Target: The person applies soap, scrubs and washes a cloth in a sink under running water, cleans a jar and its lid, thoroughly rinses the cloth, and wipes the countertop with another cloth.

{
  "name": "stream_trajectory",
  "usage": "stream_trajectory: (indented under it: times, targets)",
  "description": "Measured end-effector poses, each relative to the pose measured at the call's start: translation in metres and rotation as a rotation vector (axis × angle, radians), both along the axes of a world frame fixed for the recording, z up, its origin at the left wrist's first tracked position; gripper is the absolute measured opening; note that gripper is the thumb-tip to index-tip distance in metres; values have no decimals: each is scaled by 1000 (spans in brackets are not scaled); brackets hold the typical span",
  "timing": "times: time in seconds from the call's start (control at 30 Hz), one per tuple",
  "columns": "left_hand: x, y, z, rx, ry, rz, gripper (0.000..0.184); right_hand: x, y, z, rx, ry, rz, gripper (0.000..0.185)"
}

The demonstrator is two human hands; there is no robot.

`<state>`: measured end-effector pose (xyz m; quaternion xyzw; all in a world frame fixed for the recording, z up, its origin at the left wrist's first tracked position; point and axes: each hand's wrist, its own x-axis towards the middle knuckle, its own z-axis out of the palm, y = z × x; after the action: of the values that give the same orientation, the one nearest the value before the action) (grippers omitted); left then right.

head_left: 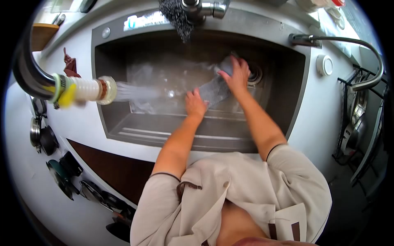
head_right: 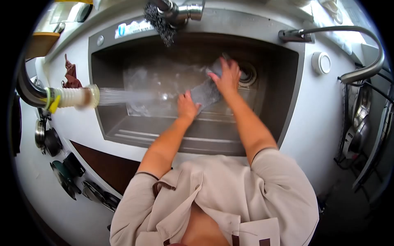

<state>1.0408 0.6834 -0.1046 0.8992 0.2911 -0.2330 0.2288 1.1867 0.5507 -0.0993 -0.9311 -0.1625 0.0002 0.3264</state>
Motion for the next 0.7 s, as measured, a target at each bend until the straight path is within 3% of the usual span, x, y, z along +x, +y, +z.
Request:
stream_trajectory:
  times: [0.03, 0.1, 0.17, 0.2, 0.3, 0.33, 0.4, 0.47, 0.5, 0.6, 0.7]
  targets:
    - [-7, 3, -2, -8, 23, -1, 67, 0, -7, -2, -203, -42, 69, 41]
    - [6, 17, -9, -233, 131, 7, 59, 13, -17, -40, -237, -23, 167, 35]
    - [6, 25, -8, -216, 39, 22, 54, 24, -13, -64, 95, 162, -19, 27]
    - [4, 29, -7, -208, -50, 30, 50, 24, 0, -34, 248, 195, -94, 22]
    - [-7, 64, 2, -96, -291, 28, 44, 5, 31, -14, 121, -18, 91, 21]
    - [-6, 77, 10, -85, -293, 31, 44, -3, 39, -24, 38, 23, 205, 31]
    - [-6, 97, 23, 181, -85, 192, 45, -27, 47, -32, -53, -28, 305, 39]
    - [-15, 109, 1, 170, -33, 191, 46, -36, 62, -26, -222, -4, 390, 57]
    - [-24, 110, -10, 147, 33, 195, 46, -36, 63, -30, -221, 2, 388, 57]
    - [-28, 94, -30, 78, -44, 201, 48, -30, 59, -61, -108, -27, 500, 45]
    - [-7, 53, -43, -35, -217, 36, 52, -31, 52, -80, 111, 139, 527, 34]
